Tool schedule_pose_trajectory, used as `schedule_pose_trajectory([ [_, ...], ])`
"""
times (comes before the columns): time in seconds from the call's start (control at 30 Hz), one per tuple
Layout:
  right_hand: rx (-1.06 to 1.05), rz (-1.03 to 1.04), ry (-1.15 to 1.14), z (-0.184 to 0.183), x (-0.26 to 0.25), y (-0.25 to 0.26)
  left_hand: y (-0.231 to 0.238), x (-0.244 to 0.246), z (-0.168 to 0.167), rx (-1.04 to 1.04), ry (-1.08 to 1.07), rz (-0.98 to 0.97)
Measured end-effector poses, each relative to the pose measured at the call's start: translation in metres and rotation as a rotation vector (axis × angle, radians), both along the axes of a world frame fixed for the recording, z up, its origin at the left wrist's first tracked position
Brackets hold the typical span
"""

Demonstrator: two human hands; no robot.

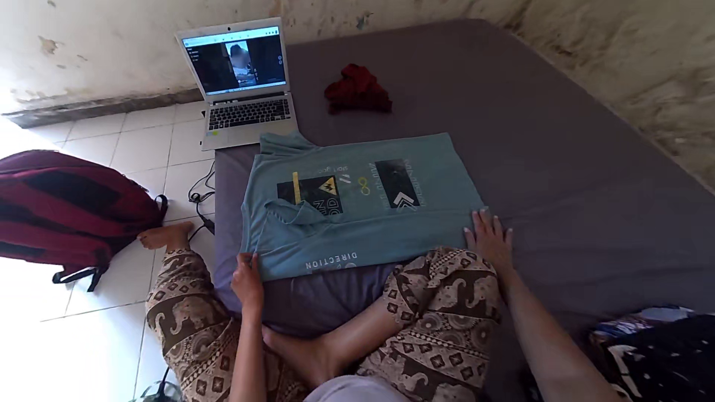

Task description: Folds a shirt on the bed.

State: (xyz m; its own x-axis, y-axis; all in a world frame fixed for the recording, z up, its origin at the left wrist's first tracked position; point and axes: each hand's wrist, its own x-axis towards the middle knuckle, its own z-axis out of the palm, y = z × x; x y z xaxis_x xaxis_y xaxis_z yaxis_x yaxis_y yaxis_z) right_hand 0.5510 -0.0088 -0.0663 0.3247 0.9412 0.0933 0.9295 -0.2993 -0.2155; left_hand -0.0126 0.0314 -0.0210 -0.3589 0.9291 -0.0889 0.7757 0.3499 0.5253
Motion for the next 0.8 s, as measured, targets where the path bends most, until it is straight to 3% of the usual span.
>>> schedule_pose_trajectory([
  [0.1,-0.136,-0.177,0.101,0.013,-0.001,0.008,-0.003,0.006,-0.017,0.132,0.240,-0.005],
  [0.23,-0.111,-0.391,0.209,0.067,-0.031,0.049,0.006,0.001,-0.013,0.243,0.241,0.001],
  [0.37,-0.023,0.018,0.302,0.120,-0.126,0.097,0.047,0.000,0.029,0.147,0.030,-0.110],
  [0.53,-0.293,0.572,0.503,0.107,-0.270,0.156,0.131,-0.008,0.021,-0.035,-0.066,-0.472],
  [0.63,-0.429,0.701,0.482,0.094,-0.324,0.183,0.161,-0.012,0.009,-0.066,-0.077,-0.660],
  [0.8,-0.601,0.759,0.343,0.099,-0.345,0.203,0.168,-0.014,0.013,-0.032,-0.159,-0.685],
])
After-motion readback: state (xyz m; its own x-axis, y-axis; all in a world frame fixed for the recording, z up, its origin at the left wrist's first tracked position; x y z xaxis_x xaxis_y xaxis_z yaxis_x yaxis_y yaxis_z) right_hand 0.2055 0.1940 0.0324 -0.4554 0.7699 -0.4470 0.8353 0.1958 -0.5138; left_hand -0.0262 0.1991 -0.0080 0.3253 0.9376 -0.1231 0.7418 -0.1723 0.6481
